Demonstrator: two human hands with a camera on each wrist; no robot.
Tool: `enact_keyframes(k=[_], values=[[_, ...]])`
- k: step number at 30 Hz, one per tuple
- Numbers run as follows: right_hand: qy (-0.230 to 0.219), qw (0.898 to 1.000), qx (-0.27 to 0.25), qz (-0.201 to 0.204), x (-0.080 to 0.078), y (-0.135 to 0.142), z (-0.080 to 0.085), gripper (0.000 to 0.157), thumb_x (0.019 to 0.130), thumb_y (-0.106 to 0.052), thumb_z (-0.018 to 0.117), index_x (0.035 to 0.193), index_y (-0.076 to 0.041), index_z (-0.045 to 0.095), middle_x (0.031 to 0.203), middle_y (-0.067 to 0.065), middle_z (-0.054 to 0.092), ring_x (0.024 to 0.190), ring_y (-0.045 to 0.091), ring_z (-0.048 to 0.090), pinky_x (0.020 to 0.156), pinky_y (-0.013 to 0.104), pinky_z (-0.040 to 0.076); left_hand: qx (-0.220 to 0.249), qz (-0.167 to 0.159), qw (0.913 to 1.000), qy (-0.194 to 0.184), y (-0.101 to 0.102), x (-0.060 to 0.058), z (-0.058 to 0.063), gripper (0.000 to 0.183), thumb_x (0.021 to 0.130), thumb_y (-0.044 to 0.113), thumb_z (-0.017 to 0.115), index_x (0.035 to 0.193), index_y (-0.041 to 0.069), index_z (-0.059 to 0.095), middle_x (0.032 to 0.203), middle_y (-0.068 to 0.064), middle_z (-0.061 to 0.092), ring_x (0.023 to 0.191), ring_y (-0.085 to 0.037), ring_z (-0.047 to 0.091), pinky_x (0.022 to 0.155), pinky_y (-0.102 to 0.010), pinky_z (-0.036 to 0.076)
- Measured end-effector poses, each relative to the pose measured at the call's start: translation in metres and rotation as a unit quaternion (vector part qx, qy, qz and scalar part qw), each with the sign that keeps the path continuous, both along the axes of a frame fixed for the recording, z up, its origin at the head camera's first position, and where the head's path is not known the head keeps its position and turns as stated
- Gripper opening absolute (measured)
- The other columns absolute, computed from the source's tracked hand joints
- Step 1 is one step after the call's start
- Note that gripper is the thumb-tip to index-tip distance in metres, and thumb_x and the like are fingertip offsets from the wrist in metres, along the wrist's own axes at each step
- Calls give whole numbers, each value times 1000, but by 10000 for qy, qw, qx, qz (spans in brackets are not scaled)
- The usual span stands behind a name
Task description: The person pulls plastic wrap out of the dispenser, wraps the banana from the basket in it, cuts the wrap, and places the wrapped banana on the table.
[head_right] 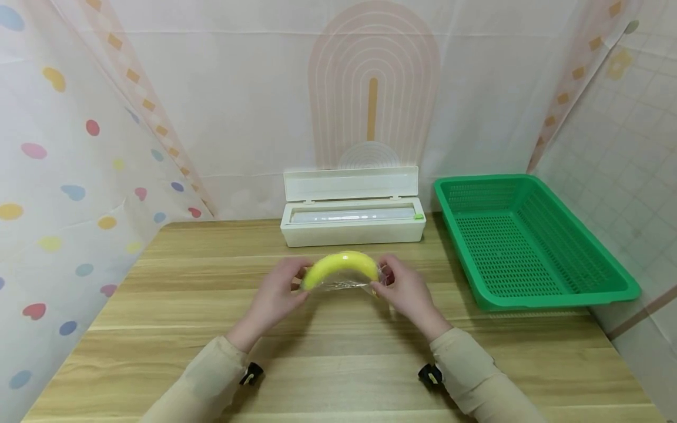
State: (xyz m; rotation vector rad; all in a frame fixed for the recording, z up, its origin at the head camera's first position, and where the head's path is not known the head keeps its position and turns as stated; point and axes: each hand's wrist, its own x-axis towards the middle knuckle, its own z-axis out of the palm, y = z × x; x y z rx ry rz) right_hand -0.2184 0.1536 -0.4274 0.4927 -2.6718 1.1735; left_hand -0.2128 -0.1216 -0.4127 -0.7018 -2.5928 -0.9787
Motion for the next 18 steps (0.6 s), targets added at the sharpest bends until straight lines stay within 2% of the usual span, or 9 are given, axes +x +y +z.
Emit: enact_keyframes(k=[3, 6, 13, 18], values=[[-210, 9996, 191, 59, -3, -1, -3, 33, 83, -11, 79, 109, -7, 59, 85, 1, 64, 76, 15, 61, 65, 29, 54, -538, 46, 9985, -71, 1, -1, 0, 55, 69, -8, 81, 120, -1, 62, 103, -14, 61, 87, -25, 60, 73, -36, 56], [-399, 9987, 288, 90, -5, -2, -5, 33, 82, -11, 79, 107, -6, 58, 85, 1, 64, 75, 16, 61, 65, 30, 55, -819, 35, 9965, -176, 1, -1, -1, 56, 69, -7, 81, 120, -1, 61, 102, -14, 60, 84, -23, 57, 72, -37, 54], [-802, 9963, 202, 216, -9, -4, -9, 31, 81, -7, 79, 103, -6, 58, 90, 4, 65, 83, 20, 63, 74, 36, 57, -1054, 37, 9920, -698, 4, -1, -1, 58, 69, -8, 81, 122, -3, 59, 104, -16, 60, 85, -24, 57, 73, -37, 54], [-814, 9957, 214, 399, -10, -3, -9, 31, 82, -5, 77, 107, -2, 58, 92, 6, 65, 85, 22, 64, 75, 37, 57, -1175, 28, 9894, -857, 5, 0, -1, 57, 69, -10, 79, 122, -4, 57, 103, -17, 59, 84, -25, 57, 73, -37, 54]])
